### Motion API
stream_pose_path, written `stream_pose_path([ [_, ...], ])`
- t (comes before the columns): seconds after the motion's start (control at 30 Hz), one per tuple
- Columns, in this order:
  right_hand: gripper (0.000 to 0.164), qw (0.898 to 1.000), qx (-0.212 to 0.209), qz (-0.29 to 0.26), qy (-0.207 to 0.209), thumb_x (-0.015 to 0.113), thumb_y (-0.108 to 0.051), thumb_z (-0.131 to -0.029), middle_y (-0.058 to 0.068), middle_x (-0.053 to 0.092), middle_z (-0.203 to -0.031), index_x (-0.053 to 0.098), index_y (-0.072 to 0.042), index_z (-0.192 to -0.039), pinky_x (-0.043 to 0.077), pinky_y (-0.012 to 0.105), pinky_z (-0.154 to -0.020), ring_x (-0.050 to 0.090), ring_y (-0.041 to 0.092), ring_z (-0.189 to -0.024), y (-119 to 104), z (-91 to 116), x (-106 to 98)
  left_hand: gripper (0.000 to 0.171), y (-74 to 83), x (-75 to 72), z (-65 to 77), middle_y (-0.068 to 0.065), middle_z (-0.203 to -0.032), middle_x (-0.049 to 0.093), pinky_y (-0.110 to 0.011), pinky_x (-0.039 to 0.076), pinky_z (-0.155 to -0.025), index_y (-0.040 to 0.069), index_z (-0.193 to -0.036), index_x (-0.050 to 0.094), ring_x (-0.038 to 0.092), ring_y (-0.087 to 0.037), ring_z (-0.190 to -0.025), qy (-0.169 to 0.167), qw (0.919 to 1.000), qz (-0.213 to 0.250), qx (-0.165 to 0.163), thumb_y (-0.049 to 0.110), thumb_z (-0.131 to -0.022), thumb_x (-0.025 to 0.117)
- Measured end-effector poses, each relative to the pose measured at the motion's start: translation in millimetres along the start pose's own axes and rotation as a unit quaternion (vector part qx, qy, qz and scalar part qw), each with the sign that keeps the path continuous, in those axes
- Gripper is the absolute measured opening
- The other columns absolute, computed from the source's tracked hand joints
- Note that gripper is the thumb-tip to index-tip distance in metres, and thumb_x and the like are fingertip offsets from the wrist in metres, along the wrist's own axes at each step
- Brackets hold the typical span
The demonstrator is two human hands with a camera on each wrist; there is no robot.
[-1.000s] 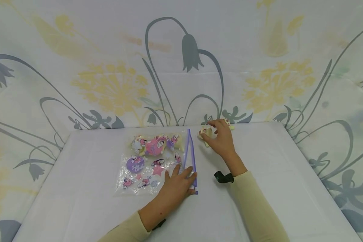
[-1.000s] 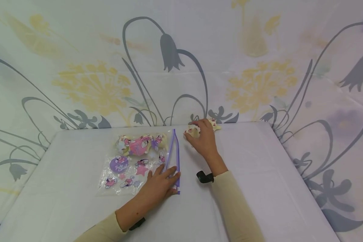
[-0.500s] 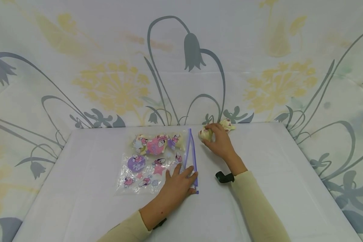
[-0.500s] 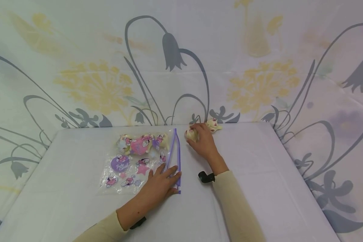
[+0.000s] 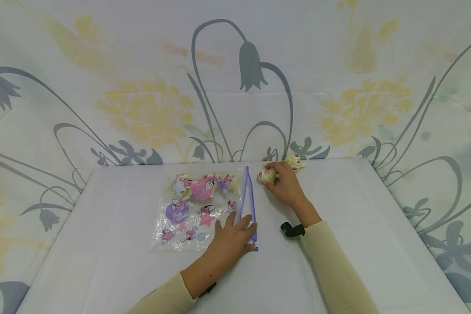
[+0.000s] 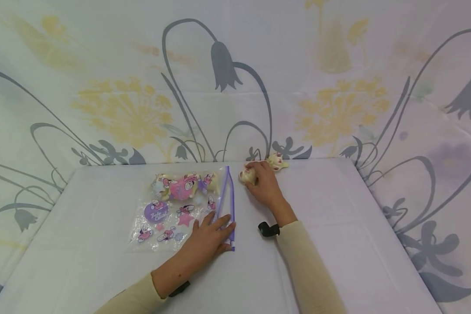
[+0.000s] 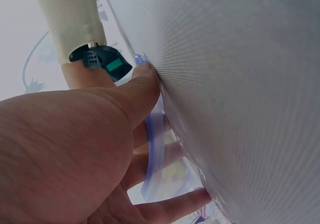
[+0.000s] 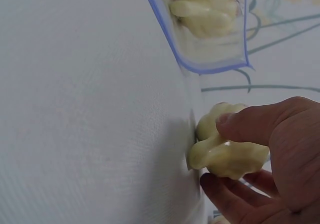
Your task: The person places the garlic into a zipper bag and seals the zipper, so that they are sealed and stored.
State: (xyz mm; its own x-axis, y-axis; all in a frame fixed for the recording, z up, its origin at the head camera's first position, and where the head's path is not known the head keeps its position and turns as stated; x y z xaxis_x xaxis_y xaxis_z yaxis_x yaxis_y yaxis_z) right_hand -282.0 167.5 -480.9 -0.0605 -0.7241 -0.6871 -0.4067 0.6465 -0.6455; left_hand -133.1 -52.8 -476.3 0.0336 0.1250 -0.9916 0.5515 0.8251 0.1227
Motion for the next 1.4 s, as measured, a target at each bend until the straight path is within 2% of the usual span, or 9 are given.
stream_pose_path([
  [0.37, 0.049, 0.999, 0.007, -0.025, -0.022, 0.081, 0.002, -0.089, 0.023, 0.056, -0.136, 0.062, 0.002, -0.134, 0.059, 0.049, -0.098, 0.057, 0.038, -0.126, -4, 4, -2, 0.059, 1.6, -1.7, -0.8, -0.001, -0.155, 0.055, -0.073, 0.051, -0.098, 0.023, -0.147, 0.066, 0.049, -0.045, -0.142, -0.004, 1.0, -0.007, -0.004, 0.048, -0.094, 0.075],
  [0.57, 0.05, 0.999, -0.008, -0.04, -0.027, 0.081, 0.003, -0.088, 0.02, 0.057, -0.135, 0.062, 0.001, -0.135, 0.061, 0.046, -0.095, 0.059, 0.035, -0.124, -10, 8, -2, 0.058, 0.8, -0.7, -1.2, -0.001, -0.153, 0.057, -0.072, 0.053, -0.097, 0.023, -0.146, 0.067, 0.05, -0.042, -0.138, 0.002, 0.9999, -0.008, -0.01, 0.048, -0.094, 0.076],
  [0.7, 0.052, 0.998, -0.021, -0.039, -0.045, 0.081, 0.0, -0.089, 0.017, 0.058, -0.135, 0.06, -0.001, -0.137, 0.061, 0.043, -0.095, 0.06, 0.032, -0.123, -17, 14, 0, 0.058, 0.7, -1.1, -1.3, -0.001, -0.154, 0.057, -0.071, 0.053, -0.097, 0.024, -0.147, 0.066, 0.053, -0.04, -0.135, -0.001, 0.9999, -0.008, -0.013, 0.048, -0.094, 0.076],
  [0.93, 0.058, 0.995, -0.047, -0.037, -0.075, 0.082, -0.002, -0.09, 0.017, 0.058, -0.137, 0.054, 0.003, -0.14, 0.06, 0.039, -0.097, 0.061, 0.033, -0.127, -28, 30, 6, 0.059, 4.3, -0.8, -0.3, 0.001, -0.154, 0.057, -0.07, 0.055, -0.095, 0.025, -0.147, 0.065, 0.056, -0.04, -0.135, -0.004, 0.9991, -0.04, -0.01, 0.051, -0.095, 0.073],
  [1.2, 0.055, 0.991, -0.072, -0.066, -0.096, 0.084, 0.003, -0.086, 0.015, 0.054, -0.136, 0.059, 0.001, -0.136, 0.06, 0.037, -0.096, 0.061, 0.029, -0.124, -34, 45, 11, 0.059, 10.6, -0.7, 2.9, 0.0, -0.152, 0.057, -0.065, 0.059, -0.09, 0.024, -0.146, 0.066, 0.06, -0.04, -0.135, 0.014, 0.9959, -0.089, -0.004, 0.053, -0.095, 0.07],
  [1.4, 0.057, 0.987, -0.081, -0.086, -0.111, 0.083, 0.004, -0.087, 0.014, 0.056, -0.137, 0.057, 0.003, -0.137, 0.06, 0.036, -0.097, 0.063, 0.029, -0.124, -34, 49, 13, 0.057, 11.0, -0.1, 4.3, 0.001, -0.147, 0.059, -0.064, 0.06, -0.089, 0.021, -0.143, 0.066, 0.061, -0.039, -0.133, 0.023, 0.9949, -0.098, -0.001, 0.053, -0.096, 0.069],
])
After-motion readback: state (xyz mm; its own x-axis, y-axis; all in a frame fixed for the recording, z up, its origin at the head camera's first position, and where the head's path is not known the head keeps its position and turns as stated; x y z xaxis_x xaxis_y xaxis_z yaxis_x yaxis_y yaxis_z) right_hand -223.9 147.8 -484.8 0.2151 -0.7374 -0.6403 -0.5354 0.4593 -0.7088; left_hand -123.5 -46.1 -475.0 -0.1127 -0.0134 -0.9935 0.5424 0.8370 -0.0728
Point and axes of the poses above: each hand's wrist, its own z-axis away from the middle knuckle, its own x-axis out of the palm, y = z × x, the point moved 1 cm from there along -z, towards the middle knuckle
